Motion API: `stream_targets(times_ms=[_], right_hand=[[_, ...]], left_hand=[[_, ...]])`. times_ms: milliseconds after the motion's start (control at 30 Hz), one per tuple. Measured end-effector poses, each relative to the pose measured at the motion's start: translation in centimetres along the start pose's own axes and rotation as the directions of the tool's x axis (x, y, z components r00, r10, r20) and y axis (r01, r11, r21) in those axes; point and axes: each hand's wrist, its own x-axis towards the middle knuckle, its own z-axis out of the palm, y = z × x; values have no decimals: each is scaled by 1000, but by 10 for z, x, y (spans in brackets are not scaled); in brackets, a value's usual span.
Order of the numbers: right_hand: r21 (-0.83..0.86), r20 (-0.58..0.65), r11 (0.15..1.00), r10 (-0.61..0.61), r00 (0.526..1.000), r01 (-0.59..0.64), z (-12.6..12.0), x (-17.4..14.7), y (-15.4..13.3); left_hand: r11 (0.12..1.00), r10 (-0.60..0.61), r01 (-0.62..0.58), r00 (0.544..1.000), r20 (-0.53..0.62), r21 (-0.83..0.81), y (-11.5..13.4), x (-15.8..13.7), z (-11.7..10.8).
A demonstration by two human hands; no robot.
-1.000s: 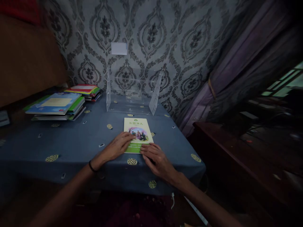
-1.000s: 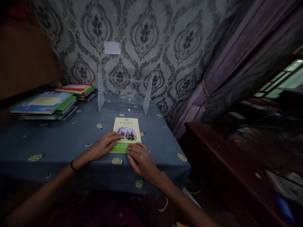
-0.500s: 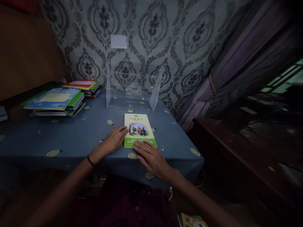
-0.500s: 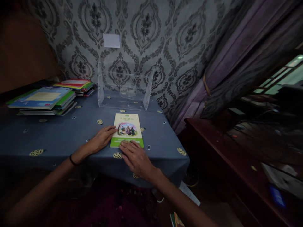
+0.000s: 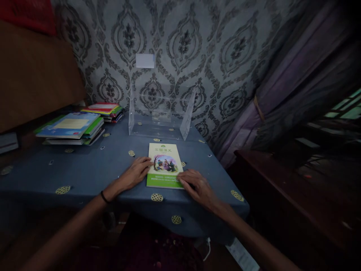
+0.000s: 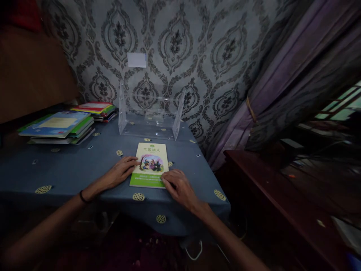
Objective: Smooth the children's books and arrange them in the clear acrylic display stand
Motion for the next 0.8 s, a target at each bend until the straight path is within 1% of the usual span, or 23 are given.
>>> stream_targets(times_ms=[67, 133, 267, 367, 433, 533, 633, 800], right_hand=[[-2, 29, 1000, 3, 1000, -3, 6, 20, 12], [-24, 57, 1000, 10, 998, -8, 18, 40, 25], [-44, 131, 999, -4, 991, 10, 40, 78, 44], [-46, 150, 998, -36, 988, 44, 47, 101, 60], [-49, 157, 998, -20, 987, 28, 47, 112, 74], [-35, 137, 999, 34, 990, -30, 46, 119, 96], [-4, 78, 998, 67, 995, -67, 47, 117, 112], [5, -4, 997, 75, 997, -74, 49, 110, 118]], left_hand=[[1000, -3, 3, 1000, 25, 13, -4, 6, 0], [999, 5, -7, 999, 51, 38, -9, 15, -1], [995, -1, -7, 996, 88, 96, -21, 40, -3], [992, -28, 13, 993, 115, 129, -33, 59, -5], [990, -43, 26, 991, 126, 136, -42, 69, -5], [992, -33, 20, 994, 106, 126, -53, 82, -4], [993, 7, -14, 998, 57, 114, -61, 93, 2], [993, 12, -13, 1000, 10, 121, -64, 106, 14]])
